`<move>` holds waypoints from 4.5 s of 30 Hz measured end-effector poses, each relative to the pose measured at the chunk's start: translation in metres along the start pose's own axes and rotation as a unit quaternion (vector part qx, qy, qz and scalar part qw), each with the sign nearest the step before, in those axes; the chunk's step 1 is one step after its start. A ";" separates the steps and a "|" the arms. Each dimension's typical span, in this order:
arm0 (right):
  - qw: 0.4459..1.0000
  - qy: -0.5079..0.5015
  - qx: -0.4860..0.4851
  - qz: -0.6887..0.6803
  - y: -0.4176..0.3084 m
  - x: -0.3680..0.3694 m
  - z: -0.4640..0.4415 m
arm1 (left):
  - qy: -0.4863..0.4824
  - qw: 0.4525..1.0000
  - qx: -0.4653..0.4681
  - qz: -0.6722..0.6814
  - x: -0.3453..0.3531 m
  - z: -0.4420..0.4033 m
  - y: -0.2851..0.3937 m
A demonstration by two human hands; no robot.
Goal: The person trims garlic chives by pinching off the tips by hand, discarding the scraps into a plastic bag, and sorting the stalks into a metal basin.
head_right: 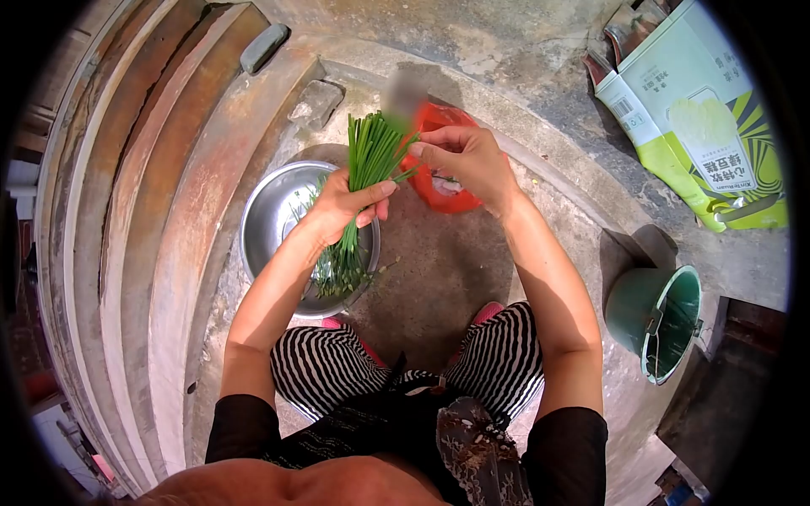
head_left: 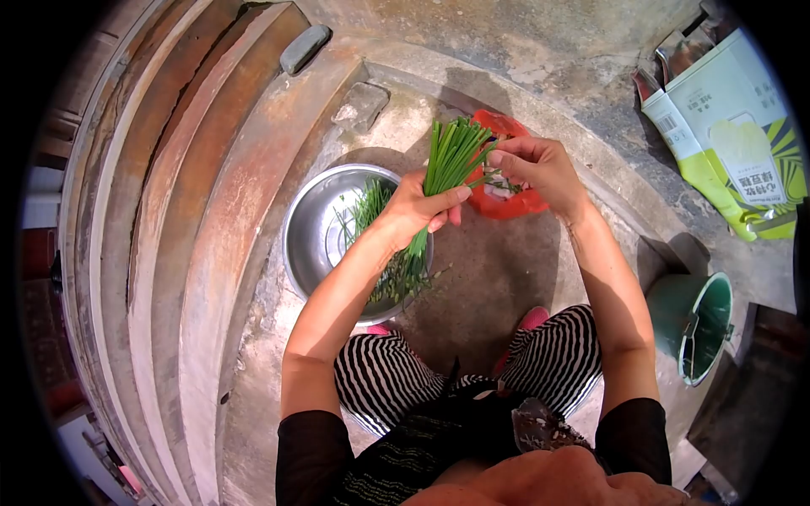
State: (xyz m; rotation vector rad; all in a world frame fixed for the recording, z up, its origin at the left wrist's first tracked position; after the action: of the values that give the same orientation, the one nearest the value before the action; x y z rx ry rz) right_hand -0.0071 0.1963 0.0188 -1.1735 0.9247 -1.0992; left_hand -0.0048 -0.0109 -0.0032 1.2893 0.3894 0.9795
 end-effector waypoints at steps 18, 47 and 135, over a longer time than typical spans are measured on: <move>0.844 0.003 -0.282 0.456 -0.013 0.008 0.003 | 0.019 0.999 -0.001 -0.030 0.002 -0.003 0.001; 0.727 0.190 -0.303 0.586 -0.008 0.010 0.002 | 0.089 0.994 0.000 0.060 -0.002 -0.003 -0.004; 0.969 0.040 0.212 0.124 0.243 0.215 -0.115 | 0.554 0.807 0.203 -0.015 -0.184 0.236 0.031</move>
State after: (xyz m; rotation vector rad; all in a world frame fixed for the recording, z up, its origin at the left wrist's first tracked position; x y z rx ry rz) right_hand -0.0270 -0.0296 -0.2402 -0.6493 0.8189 -1.0780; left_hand 0.0528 -0.3026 0.0435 0.9252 1.5879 1.6256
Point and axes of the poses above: each hand's wrist, its own z-axis away from the middle knuckle, its own x-axis out of the palm, y = z × x, the point moved 1 cm from there along -z, towards the middle knuckle, and after that the axes turned 5 degrees about -y, right-handed, at the moved point
